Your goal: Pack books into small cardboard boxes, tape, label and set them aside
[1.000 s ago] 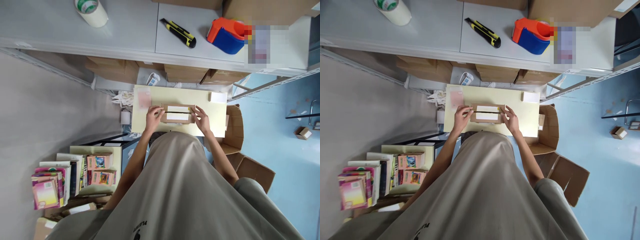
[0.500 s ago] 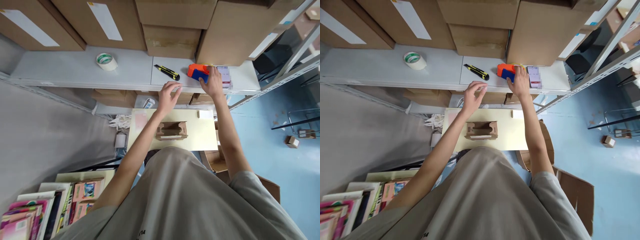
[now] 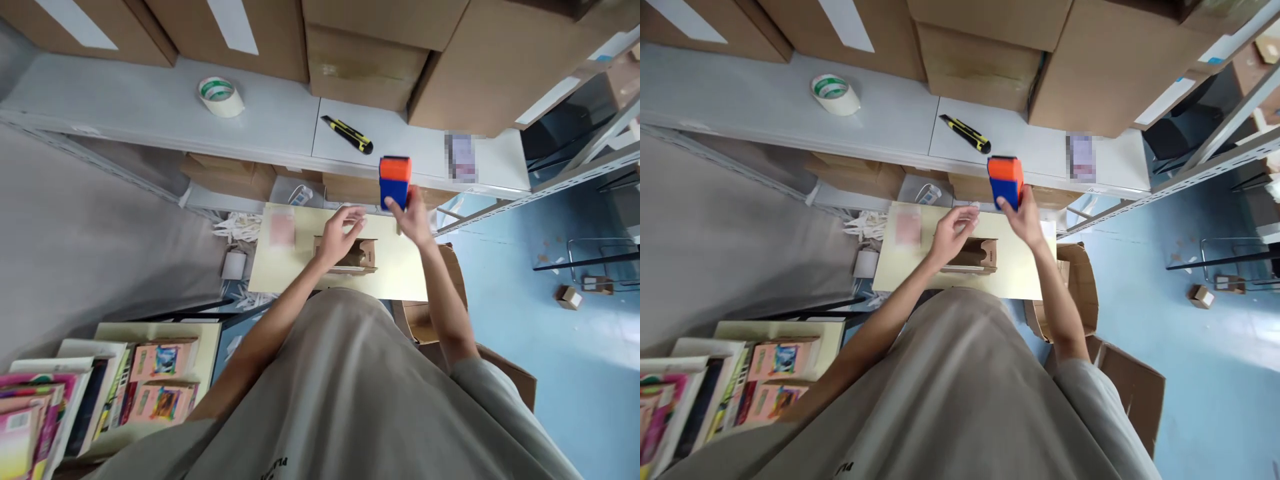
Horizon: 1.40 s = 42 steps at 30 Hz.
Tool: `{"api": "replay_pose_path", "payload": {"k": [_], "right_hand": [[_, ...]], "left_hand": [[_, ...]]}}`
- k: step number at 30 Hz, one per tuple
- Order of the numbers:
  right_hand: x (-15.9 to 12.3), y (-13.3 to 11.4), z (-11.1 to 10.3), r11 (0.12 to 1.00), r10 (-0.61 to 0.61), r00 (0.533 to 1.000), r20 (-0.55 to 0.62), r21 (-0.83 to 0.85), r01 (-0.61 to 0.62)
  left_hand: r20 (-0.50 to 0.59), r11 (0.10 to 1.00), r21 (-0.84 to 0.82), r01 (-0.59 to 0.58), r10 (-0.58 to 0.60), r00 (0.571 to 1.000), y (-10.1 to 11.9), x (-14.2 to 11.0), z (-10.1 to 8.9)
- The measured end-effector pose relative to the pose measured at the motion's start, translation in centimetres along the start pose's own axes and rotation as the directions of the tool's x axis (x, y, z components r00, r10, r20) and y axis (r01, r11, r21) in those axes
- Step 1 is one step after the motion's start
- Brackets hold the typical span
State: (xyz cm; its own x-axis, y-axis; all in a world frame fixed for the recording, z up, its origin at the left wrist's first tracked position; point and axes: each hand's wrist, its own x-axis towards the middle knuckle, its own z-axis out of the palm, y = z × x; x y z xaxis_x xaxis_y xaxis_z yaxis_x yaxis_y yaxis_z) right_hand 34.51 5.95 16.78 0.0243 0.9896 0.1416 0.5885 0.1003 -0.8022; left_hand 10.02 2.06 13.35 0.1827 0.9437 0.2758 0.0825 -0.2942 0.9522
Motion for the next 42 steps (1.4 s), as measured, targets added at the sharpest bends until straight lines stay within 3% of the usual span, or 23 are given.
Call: {"api": "replay_pose_path", "payload": {"k": [2, 5, 11, 15, 18, 20, 22, 25, 29, 34, 39, 42], "right_hand": [[-5.3, -1.4, 2.6, 0.971, 0.059, 0.995, 0.082, 0.226, -0.076], [-10.4, -3.0, 5.8, 0.908, 0.132, 0.976, 0.172, 0.373, -0.188], [-13.1, -4.2, 9.0, 0.86, 0.166, 0.957, 0.237, 0.44, -0.258], [-13.1, -4.1, 9.3, 0.878, 0.152, 0.953, 0.262, 0.406, -0.251], [-13.0, -3.7, 8.4, 0.906, 0.103, 0.94, 0.325, 0.36, -0.223], [-13.0, -3.4, 7.3, 0.928, 0.083, 0.913, 0.399, 0.302, -0.217], [-12.9, -3.3, 6.0, 0.95, 0.079, 0.875, 0.478, 0.231, -0.212], [-12.6, -3.6, 4.3, 0.972, 0.063, 0.817, 0.573, 0.152, -0.181], [-11.7, -4.7, 2.6, 0.984, 0.063, 0.754, 0.654, 0.085, -0.156], [-9.9, -5.8, 1.4, 0.993, 0.102, 0.661, 0.743, -0.032, -0.117], [-6.8, -6.9, 1.9, 0.989, 0.149, 0.559, 0.816, -0.137, -0.064], [-4.1, -8.5, 2.3, 0.982, 0.171, 0.48, 0.86, -0.189, -0.011]], "left_hand": [[-0.026, 0.999, -0.022, 0.048, -0.048, 0.998, 0.1, -3.7, -0.3], [-0.069, 0.994, -0.019, 0.109, -0.11, 0.992, 0.3, -8.0, -0.9], [-0.144, 0.983, 0.083, 0.164, -0.151, 0.978, 0.8, -11.7, -1.9], [-0.099, 0.983, 0.111, 0.144, -0.133, 0.986, 1.4, -12.2, -2.5], [-0.101, 0.971, 0.088, 0.223, -0.214, 0.972, 1.7, -11.4, -4.0], [-0.101, 0.946, -0.027, 0.324, -0.325, 0.94, 1.6, -10.2, -5.6], [-0.028, 0.899, -0.172, 0.403, -0.414, 0.91, 1.4, -8.8, -7.1], [0.079, 0.843, -0.27, 0.466, -0.463, 0.883, 1.3, -7.1, -8.4], [0.046, 0.821, -0.271, 0.502, -0.51, 0.859, 1.3, -6.8, -8.1], [-0.047, 0.815, -0.273, 0.512, -0.543, 0.839, -0.1, -8.3, -7.2], [-0.192, 0.788, -0.291, 0.543, -0.604, 0.774, -2.1, -10.0, -6.3], [-0.207, 0.751, -0.358, 0.555, -0.643, 0.737, -2.6, -10.9, -6.2]]}}
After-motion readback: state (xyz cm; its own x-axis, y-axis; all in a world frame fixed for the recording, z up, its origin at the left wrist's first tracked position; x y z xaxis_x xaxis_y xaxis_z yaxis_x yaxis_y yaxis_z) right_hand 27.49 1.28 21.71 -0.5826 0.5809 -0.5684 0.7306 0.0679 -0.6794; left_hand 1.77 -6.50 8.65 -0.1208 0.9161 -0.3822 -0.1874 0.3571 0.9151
